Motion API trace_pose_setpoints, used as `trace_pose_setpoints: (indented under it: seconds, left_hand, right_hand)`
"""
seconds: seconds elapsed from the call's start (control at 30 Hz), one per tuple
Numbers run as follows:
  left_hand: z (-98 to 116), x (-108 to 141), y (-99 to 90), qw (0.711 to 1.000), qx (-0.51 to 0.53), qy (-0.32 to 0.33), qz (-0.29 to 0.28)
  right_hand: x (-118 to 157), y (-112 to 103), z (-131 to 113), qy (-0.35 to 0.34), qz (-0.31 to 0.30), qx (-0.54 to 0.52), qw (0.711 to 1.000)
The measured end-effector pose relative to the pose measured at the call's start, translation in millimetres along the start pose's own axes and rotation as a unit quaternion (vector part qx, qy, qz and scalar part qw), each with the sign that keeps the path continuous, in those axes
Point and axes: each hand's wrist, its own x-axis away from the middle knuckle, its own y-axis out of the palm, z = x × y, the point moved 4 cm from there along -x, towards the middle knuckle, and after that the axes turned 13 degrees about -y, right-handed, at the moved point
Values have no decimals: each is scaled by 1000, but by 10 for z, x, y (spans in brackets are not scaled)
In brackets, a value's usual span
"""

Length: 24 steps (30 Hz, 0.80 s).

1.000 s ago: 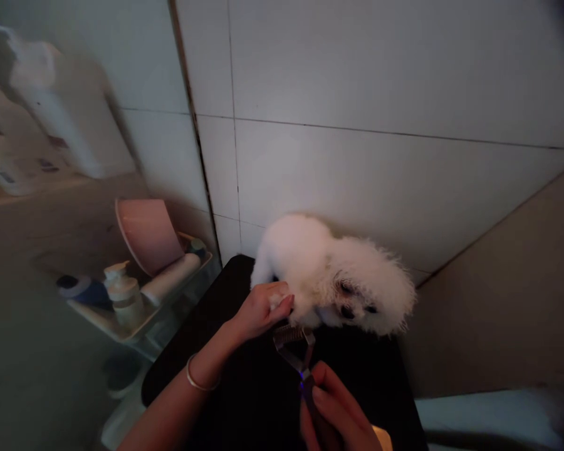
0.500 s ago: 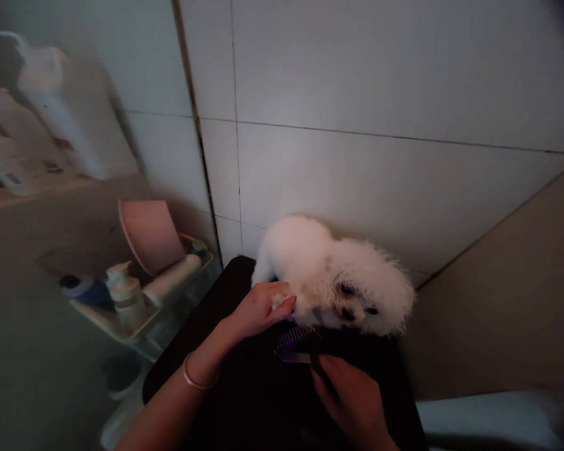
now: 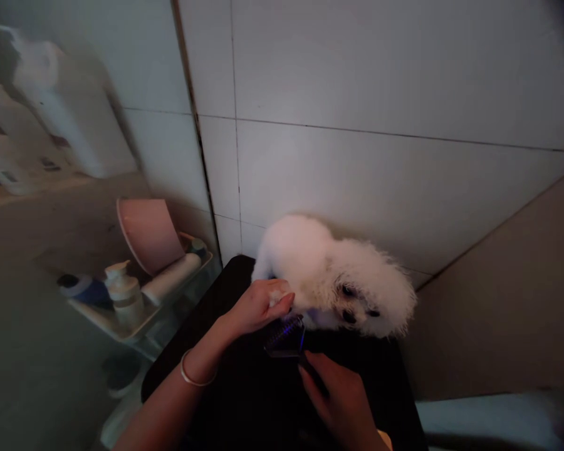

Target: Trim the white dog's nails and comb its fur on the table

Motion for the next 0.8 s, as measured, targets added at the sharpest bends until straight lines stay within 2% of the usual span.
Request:
trace_pose_setpoints:
  seconds: [0.1,0.2,0.33,0.4,0.5,0.6,0.73,0.8]
  left_hand:
    - [-12,-5,-6,1000,4,0,4]
    - [-7,-1,-14,1000,7,0,4]
    - [1,13,-9,1000,19,0,9]
    - [2,17,10,1000,22,1,6]
    - [-2,17,31,1000,21,4,10]
    - [-7,14,33,1000,19,2,8]
    - [3,9,11,1000,24,-1,9]
    - [9,6,8,1000,26,-2,7]
  right_hand:
    - [95,-2,-57,-8,-11,-16,1000]
    - [222,49,-47,-11,-47,-25,998]
    - [419,245,199,90,-121,-3,989]
    - [501,359,362,134,-132,28,982]
    - [563,504,553,164,-119,54,978]
    - [516,545,619,177,-94,57,978]
    - [217,375,474,164,-43,8,986]
    - [1,230,355,156,4,-33,987]
